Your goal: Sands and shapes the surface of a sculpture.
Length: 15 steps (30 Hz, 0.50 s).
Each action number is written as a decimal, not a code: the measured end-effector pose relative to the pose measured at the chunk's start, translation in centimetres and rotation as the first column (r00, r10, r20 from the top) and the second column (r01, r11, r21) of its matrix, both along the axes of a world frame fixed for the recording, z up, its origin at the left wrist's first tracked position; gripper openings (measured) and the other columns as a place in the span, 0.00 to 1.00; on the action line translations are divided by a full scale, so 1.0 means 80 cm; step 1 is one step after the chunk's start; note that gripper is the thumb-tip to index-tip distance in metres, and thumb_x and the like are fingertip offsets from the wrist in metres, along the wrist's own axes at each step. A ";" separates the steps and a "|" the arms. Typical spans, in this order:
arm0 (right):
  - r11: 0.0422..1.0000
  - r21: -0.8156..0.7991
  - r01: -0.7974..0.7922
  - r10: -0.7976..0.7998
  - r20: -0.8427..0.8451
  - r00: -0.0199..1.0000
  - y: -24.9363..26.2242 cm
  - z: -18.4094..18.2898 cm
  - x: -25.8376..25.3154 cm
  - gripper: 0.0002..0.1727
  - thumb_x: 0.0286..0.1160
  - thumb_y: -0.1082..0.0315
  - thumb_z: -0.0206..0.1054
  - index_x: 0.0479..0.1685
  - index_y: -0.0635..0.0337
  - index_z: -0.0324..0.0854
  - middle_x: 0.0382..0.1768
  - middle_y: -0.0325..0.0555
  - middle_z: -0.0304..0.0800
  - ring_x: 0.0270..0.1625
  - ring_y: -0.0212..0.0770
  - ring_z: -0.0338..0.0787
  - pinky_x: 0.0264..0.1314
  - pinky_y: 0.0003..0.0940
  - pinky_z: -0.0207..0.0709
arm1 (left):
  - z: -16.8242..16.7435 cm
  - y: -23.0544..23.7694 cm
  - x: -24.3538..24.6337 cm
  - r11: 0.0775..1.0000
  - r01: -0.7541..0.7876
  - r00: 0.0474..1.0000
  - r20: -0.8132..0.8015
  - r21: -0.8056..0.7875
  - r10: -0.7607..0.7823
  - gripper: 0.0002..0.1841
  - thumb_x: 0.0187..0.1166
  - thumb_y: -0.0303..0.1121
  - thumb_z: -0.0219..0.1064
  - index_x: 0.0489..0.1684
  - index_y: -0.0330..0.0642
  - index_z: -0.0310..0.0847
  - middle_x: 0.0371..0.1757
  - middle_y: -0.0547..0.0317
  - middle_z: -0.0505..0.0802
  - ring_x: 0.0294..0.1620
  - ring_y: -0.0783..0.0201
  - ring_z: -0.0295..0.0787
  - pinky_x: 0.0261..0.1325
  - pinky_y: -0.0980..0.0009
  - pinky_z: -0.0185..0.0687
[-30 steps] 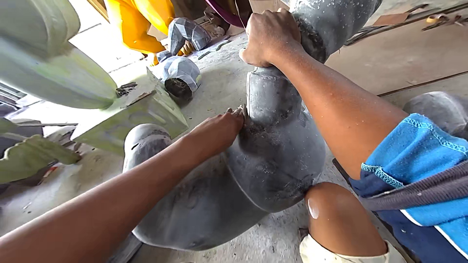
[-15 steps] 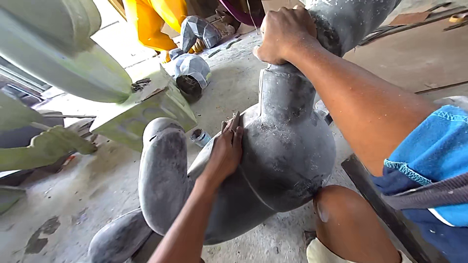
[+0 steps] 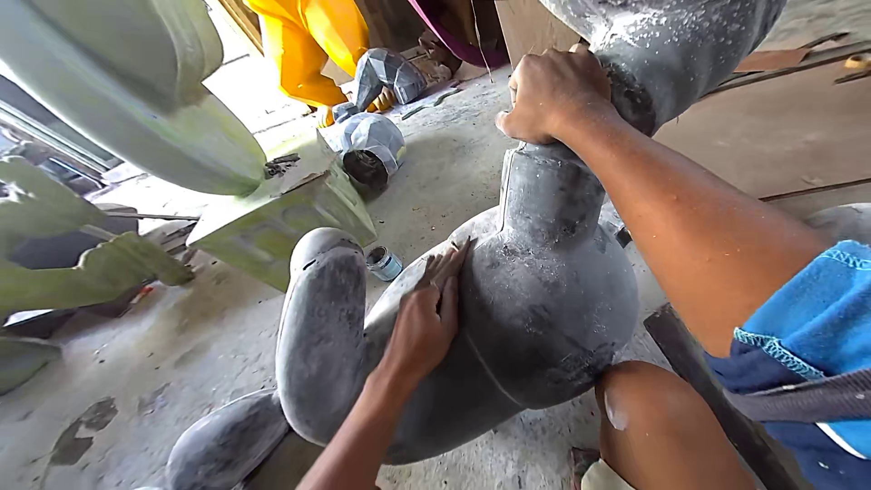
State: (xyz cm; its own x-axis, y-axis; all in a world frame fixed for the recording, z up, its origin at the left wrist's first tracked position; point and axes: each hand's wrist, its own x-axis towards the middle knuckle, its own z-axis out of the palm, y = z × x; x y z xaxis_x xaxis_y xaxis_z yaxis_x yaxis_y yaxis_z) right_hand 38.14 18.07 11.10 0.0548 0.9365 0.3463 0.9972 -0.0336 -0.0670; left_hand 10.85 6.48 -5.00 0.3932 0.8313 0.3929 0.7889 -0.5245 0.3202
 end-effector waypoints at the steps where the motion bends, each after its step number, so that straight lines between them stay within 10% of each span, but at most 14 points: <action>1: 1.000 0.002 -0.006 0.006 -0.003 1.000 0.001 -0.002 -0.001 0.26 0.65 0.38 0.62 0.35 0.54 0.85 0.44 0.56 0.91 0.55 0.58 0.89 0.60 0.64 0.70 | 0.001 0.009 -0.002 0.999 -0.033 0.999 -0.010 -0.029 0.033 0.25 0.95 0.43 0.42 0.72 0.42 0.82 0.77 0.56 0.86 0.79 0.60 0.81 0.81 0.52 0.75; 15: 0.999 0.035 -0.033 0.033 0.006 0.999 0.005 -0.004 0.005 0.28 0.66 0.36 0.63 0.36 0.53 0.88 0.41 0.58 0.92 0.52 0.61 0.90 0.59 0.68 0.72 | -0.005 0.004 -0.018 0.987 -0.037 0.997 0.063 -0.155 0.048 0.28 0.95 0.50 0.40 0.92 0.60 0.62 0.86 0.66 0.78 0.89 0.66 0.66 0.91 0.53 0.62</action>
State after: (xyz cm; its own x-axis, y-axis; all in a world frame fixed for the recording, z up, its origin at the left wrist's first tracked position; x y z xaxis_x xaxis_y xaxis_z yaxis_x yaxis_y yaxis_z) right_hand 38.51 18.45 10.79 0.0217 0.9249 0.3795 0.9981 0.0020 -0.0620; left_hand 9.38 6.82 -5.42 0.3335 0.8991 0.2836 0.7836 -0.4316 0.4469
